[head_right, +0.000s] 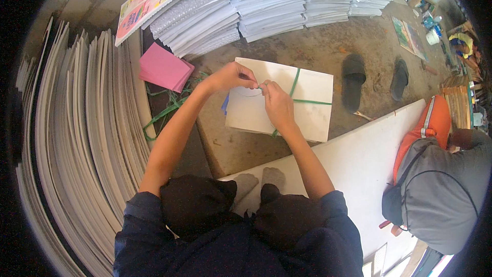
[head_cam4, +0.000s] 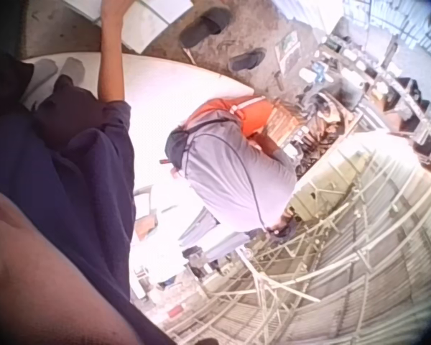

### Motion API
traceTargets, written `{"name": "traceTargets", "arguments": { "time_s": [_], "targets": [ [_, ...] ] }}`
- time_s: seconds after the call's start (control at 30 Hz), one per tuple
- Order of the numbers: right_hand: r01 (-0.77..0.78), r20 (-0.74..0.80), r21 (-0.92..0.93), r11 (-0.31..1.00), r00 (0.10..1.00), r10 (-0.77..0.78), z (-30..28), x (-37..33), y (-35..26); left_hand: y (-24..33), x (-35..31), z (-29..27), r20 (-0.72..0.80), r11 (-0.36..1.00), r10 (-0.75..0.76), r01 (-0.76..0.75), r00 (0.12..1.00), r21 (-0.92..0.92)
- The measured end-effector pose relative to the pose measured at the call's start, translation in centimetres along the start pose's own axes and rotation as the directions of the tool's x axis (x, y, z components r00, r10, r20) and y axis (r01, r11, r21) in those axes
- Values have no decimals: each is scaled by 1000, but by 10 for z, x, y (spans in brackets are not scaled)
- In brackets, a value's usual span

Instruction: The person ties a stack of white books with a green plastic strap, securing it with a knot. They then place the bundled books onto a large stack of similar items. The person then prepares another strap and handles a stack of pink-covered books.

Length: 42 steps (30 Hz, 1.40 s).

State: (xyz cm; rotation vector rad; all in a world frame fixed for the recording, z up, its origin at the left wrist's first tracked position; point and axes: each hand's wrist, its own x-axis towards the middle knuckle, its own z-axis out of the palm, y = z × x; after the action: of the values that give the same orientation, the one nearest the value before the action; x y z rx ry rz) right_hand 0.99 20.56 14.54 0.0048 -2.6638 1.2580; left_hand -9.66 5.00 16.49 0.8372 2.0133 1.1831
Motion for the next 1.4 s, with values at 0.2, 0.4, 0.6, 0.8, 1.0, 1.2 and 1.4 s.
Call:
{"name": "traceTargets", "arguments": {
  "time_s": [0.2,0.4,0.6,0.8,1.0,1.2,1.4],
  "targets": [
    [183,-144,-269,945,963,-228,2,8,3,-13,-9,23,-372,987,-10,-52,928,-155],
    [316,-207,-480,819,866,-456,1,22,1,-18,-13,43,-503,960,133,-237,854,-150],
    [344,-131,-512,787,874,-468,-3,29,-6,-10,-23,51,-564,958,81,-221,822,-185],
    [256,17,-192,947,966,-258,6,37,-9,-17,-37,50,-605,852,465,-139,647,505],
    [266,67,-113,957,963,-259,13,52,-16,-12,-40,49,-605,828,465,-76,646,556],
    [80,146,-29,996,986,-75,21,57,-8,-12,-37,56,-638,868,422,-85,644,489],
    [-94,219,-9,996,971,93,17,64,-13,-7,-32,64,-705,970,170,10,689,244]
  ]
}}
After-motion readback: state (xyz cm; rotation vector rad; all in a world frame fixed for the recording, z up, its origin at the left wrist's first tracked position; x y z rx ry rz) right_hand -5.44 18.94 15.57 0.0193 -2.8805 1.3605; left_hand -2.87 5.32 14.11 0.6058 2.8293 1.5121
